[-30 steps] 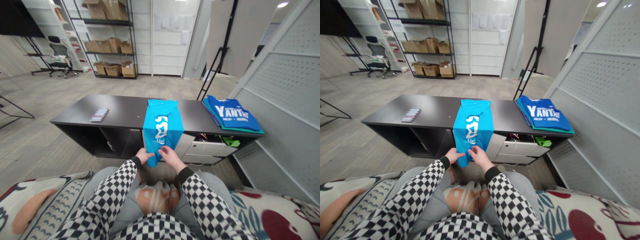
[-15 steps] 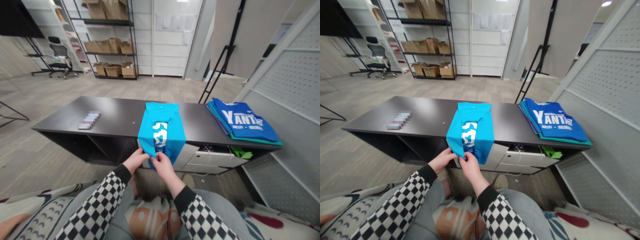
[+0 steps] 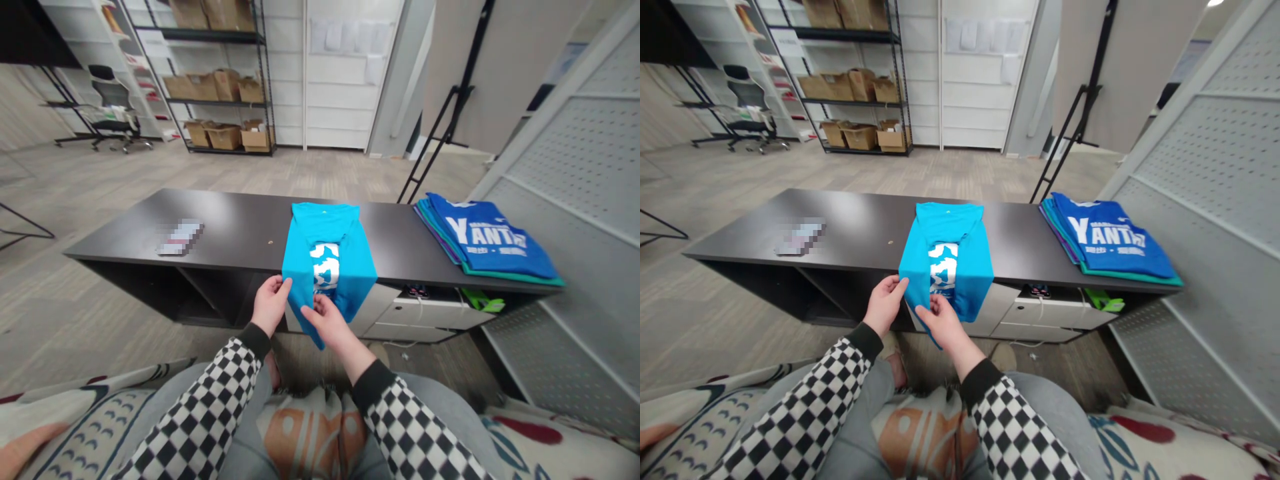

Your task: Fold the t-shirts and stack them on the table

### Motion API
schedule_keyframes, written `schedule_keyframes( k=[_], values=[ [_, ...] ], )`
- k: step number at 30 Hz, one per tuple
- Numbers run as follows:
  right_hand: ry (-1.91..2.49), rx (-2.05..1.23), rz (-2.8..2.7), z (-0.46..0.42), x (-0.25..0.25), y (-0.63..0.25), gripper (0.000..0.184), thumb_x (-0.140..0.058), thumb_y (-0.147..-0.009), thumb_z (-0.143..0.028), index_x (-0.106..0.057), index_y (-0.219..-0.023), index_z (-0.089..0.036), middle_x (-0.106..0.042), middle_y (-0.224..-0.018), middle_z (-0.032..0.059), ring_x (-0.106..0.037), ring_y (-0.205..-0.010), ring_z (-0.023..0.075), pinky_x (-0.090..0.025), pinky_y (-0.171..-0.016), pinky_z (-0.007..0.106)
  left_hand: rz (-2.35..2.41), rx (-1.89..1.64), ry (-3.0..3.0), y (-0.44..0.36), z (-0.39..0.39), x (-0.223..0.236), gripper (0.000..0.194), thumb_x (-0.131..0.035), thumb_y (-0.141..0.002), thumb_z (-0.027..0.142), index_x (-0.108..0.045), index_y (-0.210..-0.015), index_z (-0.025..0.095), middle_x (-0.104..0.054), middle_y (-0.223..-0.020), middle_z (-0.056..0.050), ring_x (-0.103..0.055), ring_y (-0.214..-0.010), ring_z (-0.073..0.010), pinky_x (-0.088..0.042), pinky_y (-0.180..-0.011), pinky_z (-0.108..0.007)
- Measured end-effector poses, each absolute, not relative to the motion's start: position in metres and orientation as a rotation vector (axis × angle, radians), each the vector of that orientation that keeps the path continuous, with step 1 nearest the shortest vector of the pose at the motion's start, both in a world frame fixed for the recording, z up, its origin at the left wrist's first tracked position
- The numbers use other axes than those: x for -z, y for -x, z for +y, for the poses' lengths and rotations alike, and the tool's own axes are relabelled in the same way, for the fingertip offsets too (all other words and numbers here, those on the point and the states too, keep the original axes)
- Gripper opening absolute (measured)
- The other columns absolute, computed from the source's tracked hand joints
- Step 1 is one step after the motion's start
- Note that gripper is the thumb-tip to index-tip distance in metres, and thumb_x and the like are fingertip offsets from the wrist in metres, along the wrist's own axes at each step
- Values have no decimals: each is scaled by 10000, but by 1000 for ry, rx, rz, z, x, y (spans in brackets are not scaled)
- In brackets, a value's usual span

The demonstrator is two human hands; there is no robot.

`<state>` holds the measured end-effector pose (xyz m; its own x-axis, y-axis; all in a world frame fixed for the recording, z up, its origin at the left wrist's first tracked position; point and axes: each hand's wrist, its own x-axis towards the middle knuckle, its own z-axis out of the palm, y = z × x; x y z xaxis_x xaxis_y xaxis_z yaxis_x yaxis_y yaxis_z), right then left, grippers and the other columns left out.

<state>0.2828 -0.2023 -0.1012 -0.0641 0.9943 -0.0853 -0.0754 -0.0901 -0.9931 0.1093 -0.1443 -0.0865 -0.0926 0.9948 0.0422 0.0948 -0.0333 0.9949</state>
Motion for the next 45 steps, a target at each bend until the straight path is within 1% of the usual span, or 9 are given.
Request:
schedule_keyframes(
  k=[3,10,15,21,24,28,33,39,45],
  values=[
    [1172,-1375,-973,-188,90,-285,616,-896,-774,-704,-724,-1147,-244,-812,-1026,80,-751,-939,259,-596,-835,378,1409,-1272,-1296,-105,-146,87,554,-678,-923,769,-713,-981,218,-802,-943,-106,-744,-879,-255,-590,-807,-340],
    [1215,-1377,-949,-160,61,-279,662,-776,-798,-880,-641,-831,-233,-644,-705,10,-606,-650,175,-440,-546,279,1565,-1349,-1792,-77,-128,35,291,-626,-1056,460,-806,-1089,235,-827,-1064,-109,-757,-985,-288,-585,-965,-381],
    [1303,-1303,-1011,-152,49,-272,560,-744,-832,-799,-656,-807,-246,-491,-560,-50,-429,-509,155,-310,-480,301,1313,-1020,-2292,-87,-31,-12,382,-628,-1011,326,-832,-1304,191,-795,-1414,-144,-692,-1372,-336,-457,-1283,-449],
    [1332,-1004,-1239,-157,50,-273,418,-690,-902,-621,-662,-747,-234,-540,-641,-22,-455,-620,167,-320,-583,305,1271,-629,-2365,-129,50,-16,476,-832,-894,442,-864,-1306,206,-732,-1558,-162,-592,-1531,-407,-353,-1355,-494],
    [1344,-992,-1273,-160,52,-272,389,-678,-934,-581,-634,-749,-241,-555,-653,-19,-486,-639,177,-333,-599,303,1217,-599,-2490,-147,60,-21,442,-859,-883,534,-894,-1190,219,-773,-1476,-164,-608,-1462,-441,-294,-1350,-569],
    [1336,-1003,-1240,-157,54,-268,357,-692,-923,-563,-633,-768,-247,-598,-685,-11,-517,-659,186,-367,-618,304,962,-544,-2727,-173,61,-30,449,-788,-940,626,-894,-1085,215,-824,-1211,-144,-685,-1217,-369,-431,-1191,-467],
    [1263,-1050,-1228,-153,55,-263,371,-682,-943,-545,-595,-742,-246,-566,-663,-23,-492,-642,172,-373,-617,303,822,-422,-2760,-205,63,-31,341,-775,-909,516,-891,-1024,217,-815,-1057,-117,-699,-988,-306,-497,-946,-382],
    [1255,-1046,-1224,-150,58,-260,372,-682,-944,-538,-587,-735,-245,-548,-669,-24,-482,-662,169,-364,-616,295,919,-361,-2551,-216,68,-44,360,-713,-934,551,-855,-846,232,-782,-816,-46,-659,-791,-238,-460,-782,-345],
    [1239,-1032,-1208,-149,60,-258,359,-679,-949,-514,-588,-737,-239,-541,-664,-30,-488,-669,166,-373,-618,288,1272,-691,-2470,-226,54,-64,518,-561,-1074,501,-741,-677,222,-649,-644,-40,-608,-686,-226,-418,-737,-374]
  ],
)
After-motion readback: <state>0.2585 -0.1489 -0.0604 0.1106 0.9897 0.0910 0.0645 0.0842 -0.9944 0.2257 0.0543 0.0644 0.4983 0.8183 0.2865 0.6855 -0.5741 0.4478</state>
